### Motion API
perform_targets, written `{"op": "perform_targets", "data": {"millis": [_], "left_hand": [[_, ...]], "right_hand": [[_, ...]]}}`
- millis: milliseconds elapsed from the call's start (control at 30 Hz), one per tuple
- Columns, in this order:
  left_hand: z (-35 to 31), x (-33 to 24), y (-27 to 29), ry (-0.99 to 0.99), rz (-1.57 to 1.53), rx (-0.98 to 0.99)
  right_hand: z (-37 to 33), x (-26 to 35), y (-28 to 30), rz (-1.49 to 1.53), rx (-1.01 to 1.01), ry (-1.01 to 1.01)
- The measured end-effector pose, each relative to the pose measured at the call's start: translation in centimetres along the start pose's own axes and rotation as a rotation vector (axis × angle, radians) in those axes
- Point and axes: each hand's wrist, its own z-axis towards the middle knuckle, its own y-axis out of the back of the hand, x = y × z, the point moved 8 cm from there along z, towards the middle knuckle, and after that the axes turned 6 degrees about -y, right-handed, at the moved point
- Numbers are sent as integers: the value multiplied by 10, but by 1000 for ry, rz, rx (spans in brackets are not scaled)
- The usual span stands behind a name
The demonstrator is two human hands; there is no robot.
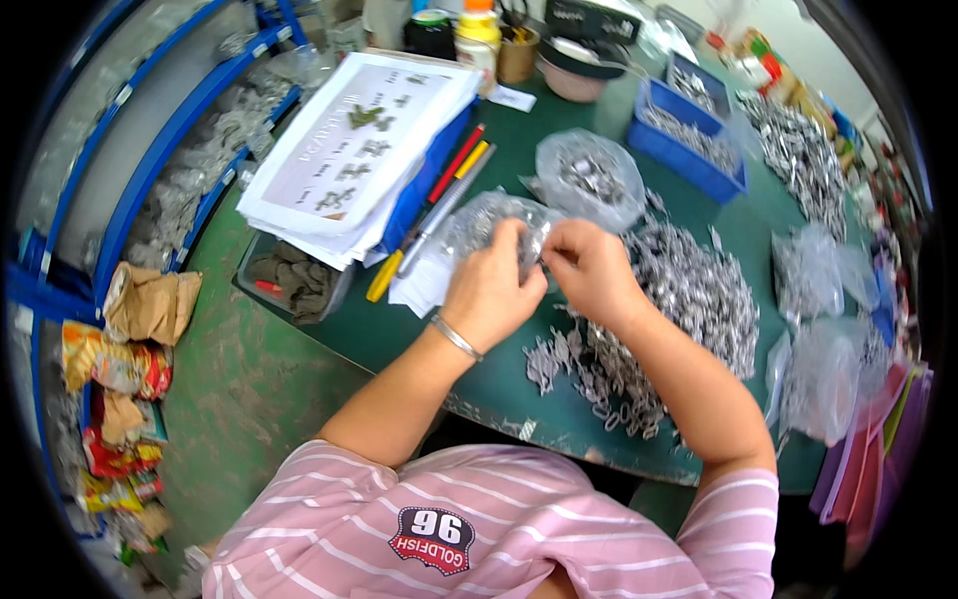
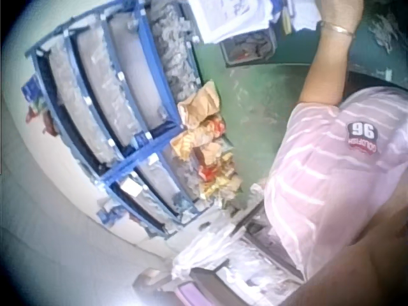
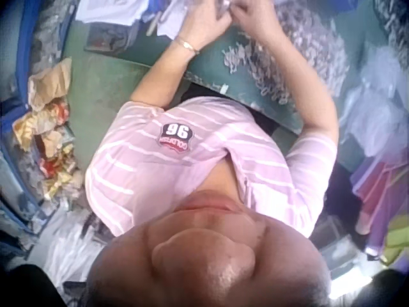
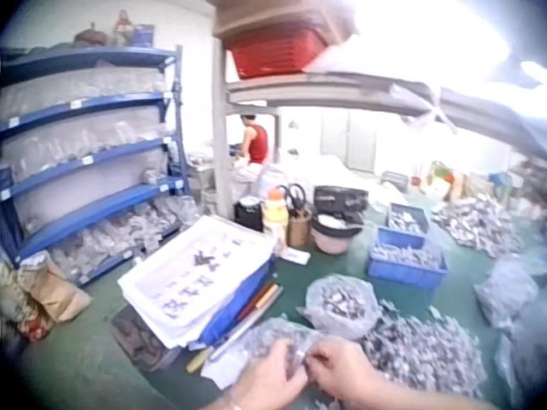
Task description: The person sits at a green workbench and repeatedly picks up small metal springs and split rings from a large pile. They attach the rings to the ends of the springs by hand, then place the assembled units into a clear plastic bag. The process is repetitive and continues throughout the clip.
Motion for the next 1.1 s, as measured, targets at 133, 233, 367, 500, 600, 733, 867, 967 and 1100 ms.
{"op": "perform_targets", "data": {"millis": [133, 233, 367, 500, 600, 733, 867, 967, 1100], "left_hand": [[-4, 14, 5, 66, -331, -60], [1, 25, 20, 159, -564, -128], [13, 32, 23, 167, -714, -184], [34, 25, 42, 94, -759, -270], [47, 22, 82, 57, -798, -481], [39, -11, 119, -149, -1003, -558], [28, 0, 104, 50, -1176, -325], [15, 42, 50, 325, -1176, -224], [1, 49, 32, 427, -1270, -192]], "right_hand": [[2, 24, -6, -169, 51, 203], [10, 24, 12, -296, -104, 166], [32, -28, -6, -174, 158, -240], [50, -25, -7, 217, 219, -503], [72, 20, 12, 416, 90, -476], [81, 81, 27, 722, 190, -262], [62, 74, 13, 722, 231, -421], [43, 19, -15, 427, 298, -595], [44, 7, -19, 438, 309, -626]]}}
